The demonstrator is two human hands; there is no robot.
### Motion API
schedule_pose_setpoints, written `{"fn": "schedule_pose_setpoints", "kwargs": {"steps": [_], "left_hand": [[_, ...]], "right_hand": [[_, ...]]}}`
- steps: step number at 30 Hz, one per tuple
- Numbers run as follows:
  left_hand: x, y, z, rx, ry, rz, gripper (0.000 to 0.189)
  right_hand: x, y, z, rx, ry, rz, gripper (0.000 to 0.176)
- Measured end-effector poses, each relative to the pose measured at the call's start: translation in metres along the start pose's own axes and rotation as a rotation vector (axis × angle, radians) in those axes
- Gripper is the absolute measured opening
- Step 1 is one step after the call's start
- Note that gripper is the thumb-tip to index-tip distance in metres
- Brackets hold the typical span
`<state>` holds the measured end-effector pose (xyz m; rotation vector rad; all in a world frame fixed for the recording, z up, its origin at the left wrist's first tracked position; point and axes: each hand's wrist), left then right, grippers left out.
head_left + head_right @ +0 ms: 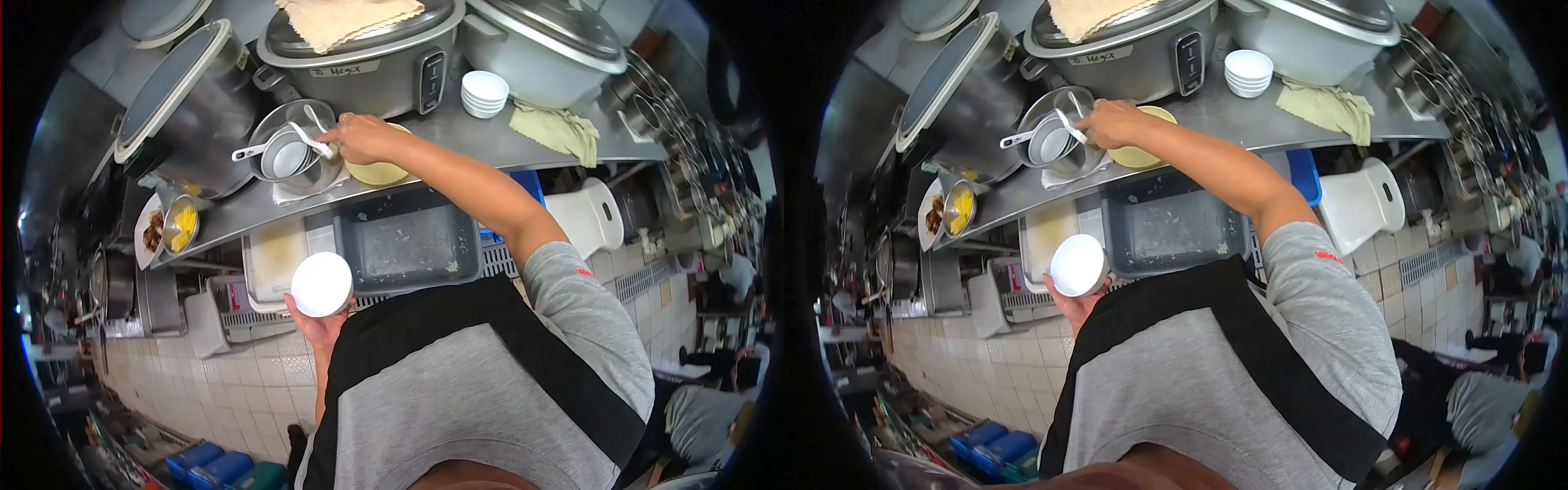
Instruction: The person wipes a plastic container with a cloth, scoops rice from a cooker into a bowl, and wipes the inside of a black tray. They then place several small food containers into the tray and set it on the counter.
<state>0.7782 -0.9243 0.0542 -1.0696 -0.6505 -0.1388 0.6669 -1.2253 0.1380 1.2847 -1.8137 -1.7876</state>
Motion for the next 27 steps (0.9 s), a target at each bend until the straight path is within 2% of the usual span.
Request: {"fn": "schedule_pose_setpoints", "kwargs": {"steps": [3,4,7,8,10,11,13,15,16,17,19,22,24,25,27], "left_hand": [[-0.030,-0.016,0.005,0.017,-0.027,-0.007,0.075],[-0.041,-0.024,0.009,0.019,-0.041,-0.009,0.075],[-0.078,-0.049,0.021,0.069,-0.087,0.049,0.076],[-0.092,-0.057,0.023,0.048,-0.121,0.051,0.077],[-0.114,-0.071,0.030,0.096,-0.168,0.052,0.077],[-0.123,-0.079,0.034,0.114,-0.180,0.048,0.078],[-0.136,-0.092,0.039,0.122,-0.163,0.003,0.080],[-0.141,-0.094,0.043,0.085,-0.145,-0.030,0.080],[-0.142,-0.095,0.044,0.069,-0.123,-0.056,0.081],[-0.142,-0.101,0.044,0.054,-0.104,-0.081,0.081],[-0.145,-0.112,0.038,0.021,-0.045,-0.074,0.080],[-0.143,-0.113,0.020,0.027,-0.009,-0.060,0.079],[-0.145,-0.110,0.004,-0.094,0.074,-0.109,0.080],[-0.145,-0.112,-0.004,-0.154,0.107,-0.134,0.080],[-0.148,-0.125,-0.012,-0.180,0.179,-0.126,0.078]], "right_hand": [[0.022,-0.017,0.000,0.103,0.078,-0.209,0.040],[0.023,-0.014,0.004,0.161,0.043,-0.344,0.033],[0.035,-0.005,0.012,0.171,0.085,-0.472,0.025],[0.041,-0.011,0.011,0.271,0.159,-0.532,0.022],[0.050,-0.023,0.007,0.365,0.287,-0.494,0.020],[0.049,-0.019,0.012,0.320,0.273,-0.489,0.018],[0.054,-0.043,0.007,0.365,0.274,-0.506,0.014],[0.052,-0.026,0.023,0.235,0.159,-0.341,0.031],[0.055,-0.031,0.026,0.284,0.116,-0.318,0.034],[0.059,-0.040,0.027,0.251,0.048,-0.291,0.028],[0.077,-0.042,0.038,-0.009,0.010,-0.099,0.022],[0.109,-0.013,0.066,-0.197,-0.132,-0.141,0.019],[0.147,-0.019,0.080,-0.186,-0.110,-0.179,0.021],[0.157,0.012,0.101,-0.262,-0.119,-0.306,0.025],[0.169,0.061,0.141,-0.197,-0.195,-0.599,0.027]]}}
Point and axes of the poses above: each hand's wrist, its own z-axis away from the middle knuckle, its own y-axis out of the back of the hand, x = y × z, and after that the axes turned 5 degrees about -y, right-handed
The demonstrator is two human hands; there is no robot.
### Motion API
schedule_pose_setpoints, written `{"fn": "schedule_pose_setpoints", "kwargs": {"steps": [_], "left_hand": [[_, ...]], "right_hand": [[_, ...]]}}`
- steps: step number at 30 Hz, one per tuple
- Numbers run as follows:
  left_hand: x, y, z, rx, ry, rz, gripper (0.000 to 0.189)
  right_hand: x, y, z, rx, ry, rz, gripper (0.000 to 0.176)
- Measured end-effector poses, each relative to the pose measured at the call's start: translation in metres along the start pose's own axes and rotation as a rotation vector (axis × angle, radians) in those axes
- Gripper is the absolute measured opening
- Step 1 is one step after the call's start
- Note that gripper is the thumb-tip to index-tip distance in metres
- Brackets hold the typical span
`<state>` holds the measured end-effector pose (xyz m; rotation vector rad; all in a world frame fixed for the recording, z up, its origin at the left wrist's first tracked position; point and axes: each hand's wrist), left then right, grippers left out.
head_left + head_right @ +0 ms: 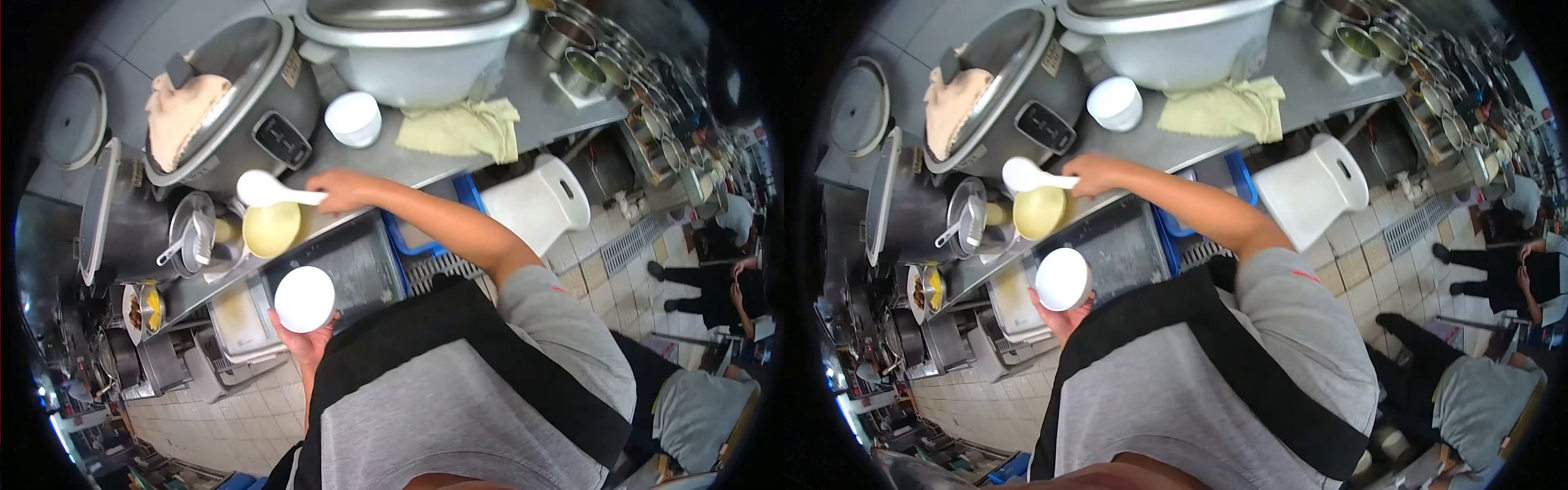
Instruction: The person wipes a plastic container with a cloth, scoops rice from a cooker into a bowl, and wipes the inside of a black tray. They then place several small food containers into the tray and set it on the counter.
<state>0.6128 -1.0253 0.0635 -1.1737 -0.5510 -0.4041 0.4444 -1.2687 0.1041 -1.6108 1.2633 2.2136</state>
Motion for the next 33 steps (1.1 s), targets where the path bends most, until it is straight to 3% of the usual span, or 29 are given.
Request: {"fn": "schedule_pose_setpoints", "kwargs": {"steps": [1,5,7,8,9,10,12,15,17,20,23,26,29,33], "left_hand": [[-0.001,-0.006,-0.005,-0.002,-0.022,-0.006,0.077],[-0.012,-0.030,-0.019,0.020,-0.050,0.028,0.075],[-0.020,-0.039,-0.027,0.024,-0.093,0.050,0.073],[-0.027,-0.045,-0.032,0.029,-0.114,0.064,0.073],[-0.034,-0.052,-0.037,0.041,-0.131,0.099,0.070],[-0.042,-0.060,-0.040,0.070,-0.149,0.116,0.070],[-0.061,-0.080,-0.050,0.128,-0.192,0.160,0.069],[-0.091,-0.105,-0.066,0.158,-0.234,0.188,0.069],[-0.108,-0.119,-0.076,0.131,-0.244,0.212,0.071],[-0.123,-0.133,-0.086,0.068,-0.257,0.240,0.074],[-0.127,-0.133,-0.096,0.007,-0.231,0.187,0.074],[-0.126,-0.154,-0.106,0.175,-0.267,0.211,0.071],[-0.117,-0.153,-0.113,0.193,-0.284,0.234,0.071],[-0.114,-0.131,-0.110,0.178,-0.324,0.201,0.073]], "right_hand": [[-0.007,0.024,0.021,0.009,-0.018,-0.127,0.028],[-0.011,0.127,0.062,0.466,0.225,0.027,0.031],[-0.005,0.191,0.063,0.653,0.108,0.184,0.033],[-0.006,0.223,0.063,0.829,0.240,0.371,0.034],[-0.017,0.254,0.065,0.901,0.093,0.541,0.033],[-0.009,0.285,0.054,1.016,0.219,0.646,0.027],[0.005,0.346,0.033,1.023,0.139,0.781,0.023],[0.015,0.407,0.001,0.867,0.004,0.816,0.026],[0.032,0.434,-0.031,0.717,-0.097,0.880,0.028],[0.002,0.431,-0.026,0.551,-0.045,0.843,0.030],[0.012,0.437,-0.031,0.580,0.019,0.846,0.028],[0.026,0.435,-0.031,0.701,0.158,1.054,0.029],[0.028,0.435,-0.031,0.795,0.225,1.032,0.028],[0.025,0.438,-0.051,0.713,0.130,0.957,0.031]]}}
Point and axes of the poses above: each hand's wrist, its own z-axis away from the middle knuckle, its own y-axis out of the back of the hand, x = y × z, and after that the axes turned 5 degrees about -y, right-handed
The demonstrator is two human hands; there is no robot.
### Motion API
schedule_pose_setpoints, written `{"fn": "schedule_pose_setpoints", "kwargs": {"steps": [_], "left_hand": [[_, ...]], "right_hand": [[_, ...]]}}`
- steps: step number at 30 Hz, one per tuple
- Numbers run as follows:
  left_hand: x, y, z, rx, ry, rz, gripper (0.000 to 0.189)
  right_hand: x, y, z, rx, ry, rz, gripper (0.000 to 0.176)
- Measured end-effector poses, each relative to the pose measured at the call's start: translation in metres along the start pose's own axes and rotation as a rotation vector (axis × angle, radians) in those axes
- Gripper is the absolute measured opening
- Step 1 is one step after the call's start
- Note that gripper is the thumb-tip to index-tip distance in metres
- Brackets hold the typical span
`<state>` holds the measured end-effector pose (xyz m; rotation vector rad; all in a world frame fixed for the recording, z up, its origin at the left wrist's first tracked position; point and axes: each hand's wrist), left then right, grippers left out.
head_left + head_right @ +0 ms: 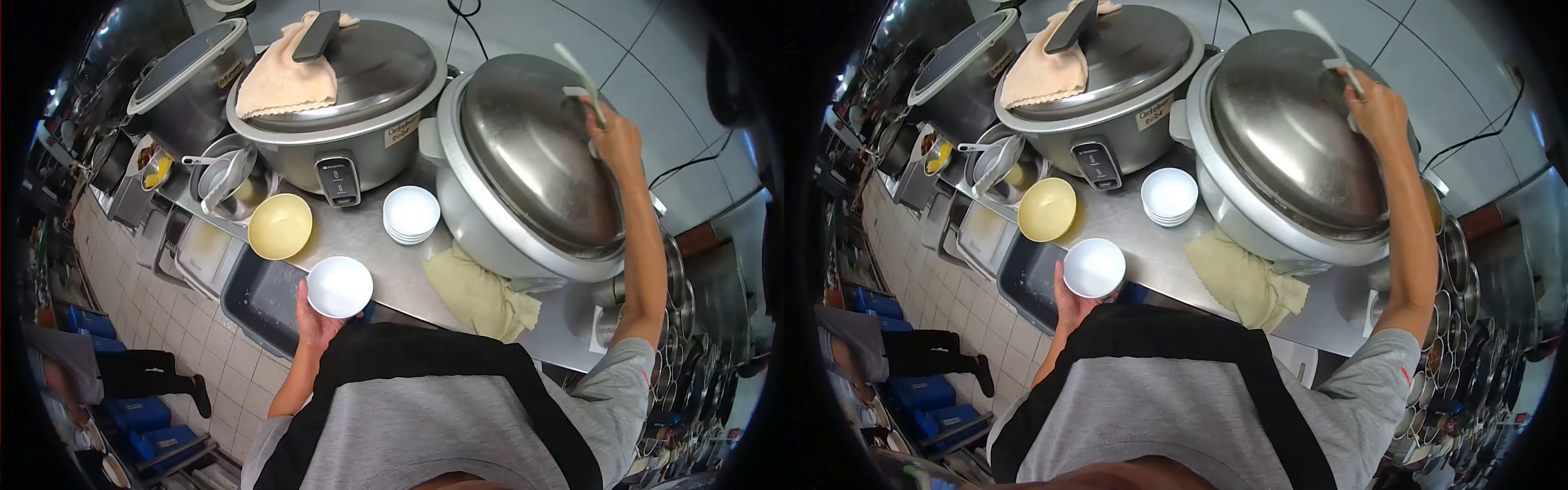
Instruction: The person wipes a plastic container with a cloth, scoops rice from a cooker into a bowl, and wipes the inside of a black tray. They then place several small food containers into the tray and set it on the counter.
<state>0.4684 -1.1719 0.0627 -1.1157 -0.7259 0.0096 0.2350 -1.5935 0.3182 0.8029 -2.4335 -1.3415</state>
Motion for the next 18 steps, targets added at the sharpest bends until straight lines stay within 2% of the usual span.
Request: {"fn": "schedule_pose_setpoints", "kwargs": {"steps": [1,4,6,8,11,12,13,15,18], "left_hand": [[0.001,0.006,-0.005,-0.049,0.008,-0.017,0.074],[-0.004,0.012,-0.011,-0.027,0.016,-0.015,0.076],[-0.008,0.011,-0.017,-0.018,0.024,-0.053,0.077],[-0.010,0.010,-0.022,-0.025,0.046,-0.033,0.077],[-0.010,0.011,-0.030,-0.094,0.095,0.035,0.075],[-0.008,0.017,-0.035,-0.145,0.108,0.022,0.076],[-0.007,0.019,-0.039,-0.197,0.119,0.012,0.077],[-0.007,0.013,-0.043,-0.199,0.107,0.045,0.081],[-0.003,-0.019,-0.049,-0.220,0.086,0.095,0.087]], "right_hand": [[0.005,-0.005,-0.012,0.008,0.004,0.006,0.031],[0.039,-0.036,-0.059,0.034,0.051,-0.013,0.031],[0.023,-0.022,-0.075,-0.158,-0.080,-0.148,0.030],[0.038,-0.025,-0.096,-0.144,-0.030,-0.128,0.041],[0.032,0.012,-0.092,0.067,-0.021,-0.260,0.038],[0.024,0.025,-0.081,0.187,0.044,-0.321,0.032],[0.025,0.042,-0.064,0.020,-0.079,-0.388,0.038],[0.013,0.075,-0.015,-0.161,-0.118,-0.457,0.040],[-0.017,0.089,0.083,-0.263,0.349,-0.164,0.027]]}}
Point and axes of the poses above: each hand's wrist, its own z-axis away from the middle knuckle, its own y-axis out of the back of the hand, x = y × z, and after that the axes turned 5 degrees about -y, right-handed
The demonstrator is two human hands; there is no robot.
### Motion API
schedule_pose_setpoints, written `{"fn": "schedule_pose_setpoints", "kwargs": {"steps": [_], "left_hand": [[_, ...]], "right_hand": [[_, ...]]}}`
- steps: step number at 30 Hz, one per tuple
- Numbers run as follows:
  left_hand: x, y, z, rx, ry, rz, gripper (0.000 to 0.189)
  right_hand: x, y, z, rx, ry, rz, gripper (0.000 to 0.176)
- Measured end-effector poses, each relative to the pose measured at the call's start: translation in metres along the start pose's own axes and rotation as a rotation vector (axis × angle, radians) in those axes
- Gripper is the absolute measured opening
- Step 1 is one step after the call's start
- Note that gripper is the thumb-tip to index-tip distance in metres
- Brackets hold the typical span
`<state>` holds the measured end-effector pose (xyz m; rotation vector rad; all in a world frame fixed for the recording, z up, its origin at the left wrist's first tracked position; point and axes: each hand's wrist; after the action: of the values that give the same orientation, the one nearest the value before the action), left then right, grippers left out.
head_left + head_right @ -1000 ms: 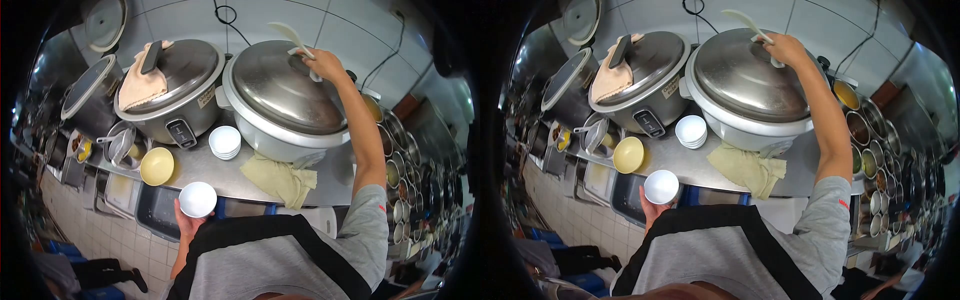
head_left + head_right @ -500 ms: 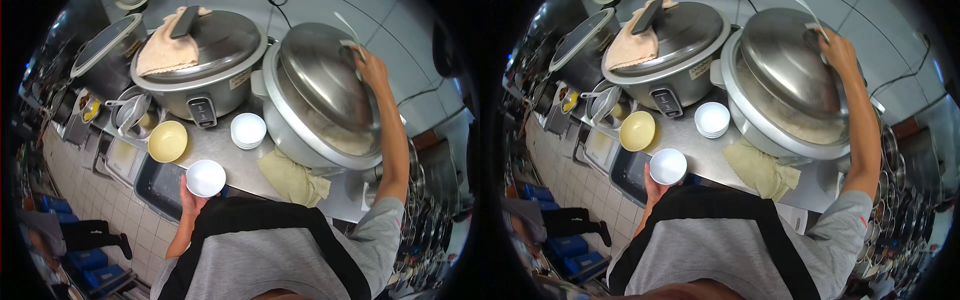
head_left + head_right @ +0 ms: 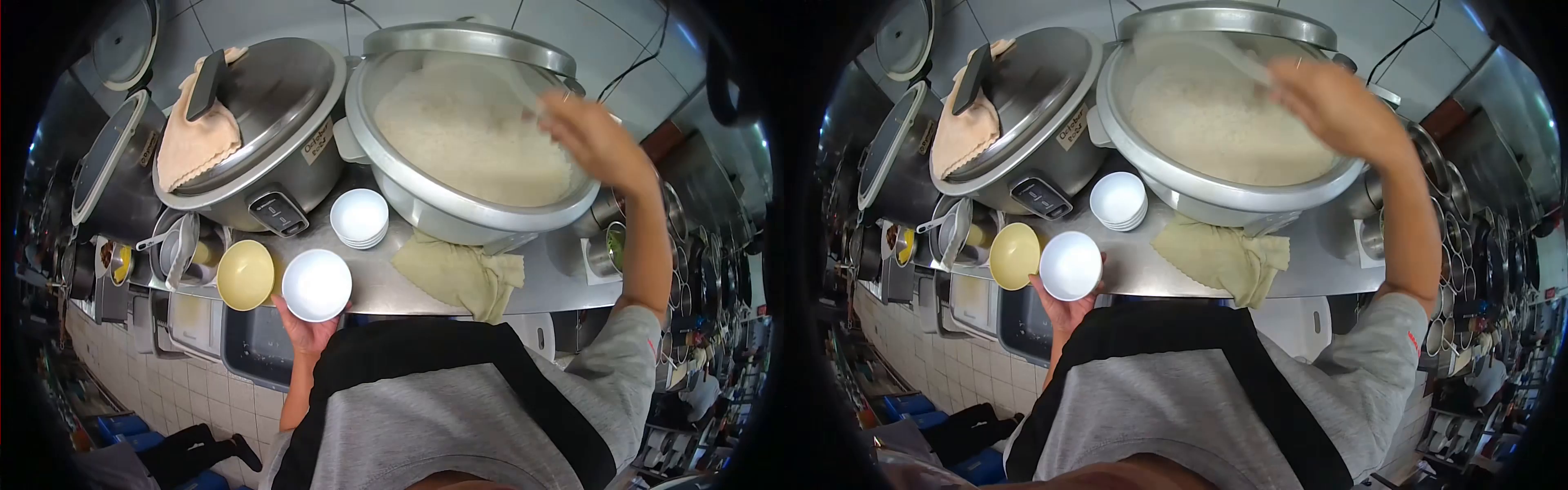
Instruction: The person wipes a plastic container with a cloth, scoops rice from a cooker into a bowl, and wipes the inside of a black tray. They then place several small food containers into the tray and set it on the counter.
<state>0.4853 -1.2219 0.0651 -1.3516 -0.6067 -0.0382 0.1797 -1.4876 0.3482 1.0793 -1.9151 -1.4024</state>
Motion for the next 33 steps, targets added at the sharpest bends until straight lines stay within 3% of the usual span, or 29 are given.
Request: {"fn": "schedule_pose_setpoints", "kwargs": {"steps": [2,5,7,10,12,20,25,33], "left_hand": [[0.002,-0.021,-0.011,-0.064,-0.006,0.021,0.090],[0.003,-0.047,-0.034,-0.219,-0.008,0.043,0.093],[0.001,-0.065,-0.047,-0.285,-0.035,0.051,0.094],[-0.003,-0.091,-0.049,-0.327,-0.074,0.037,0.091],[-0.002,-0.100,-0.047,-0.326,-0.109,0.000,0.090],[0.014,-0.091,-0.028,-0.184,-0.191,-0.038,0.087],[0.019,-0.101,-0.032,-0.227,-0.198,-0.036,0.083],[0.022,-0.153,-0.055,-0.298,-0.154,-0.142,0.080]], "right_hand": [[0.005,-0.027,0.014,-0.145,-0.008,0.102,0.024],[0.037,-0.065,-0.006,-0.309,-0.327,0.412,0.029],[0.087,-0.092,-0.030,-0.270,-0.360,0.463,0.034],[0.164,-0.144,-0.068,0.443,-0.206,0.184,0.038],[0.157,-0.141,-0.080,0.443,-0.200,0.177,0.037],[0.137,-0.140,-0.082,-0.032,-0.309,0.242,0.031],[0.139,-0.140,-0.084,-0.315,-0.380,0.183,0.030],[0.170,-0.152,-0.092,-0.572,-0.456,-0.280,0.033]]}}
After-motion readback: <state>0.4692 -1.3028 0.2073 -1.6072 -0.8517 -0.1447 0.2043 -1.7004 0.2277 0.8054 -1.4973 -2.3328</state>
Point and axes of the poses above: each hand's wrist, its own z-axis away from the middle knuckle, its own y-axis out of the back of the hand, x = y × z, and after that the axes turned 5 degrees about -y, right-handed
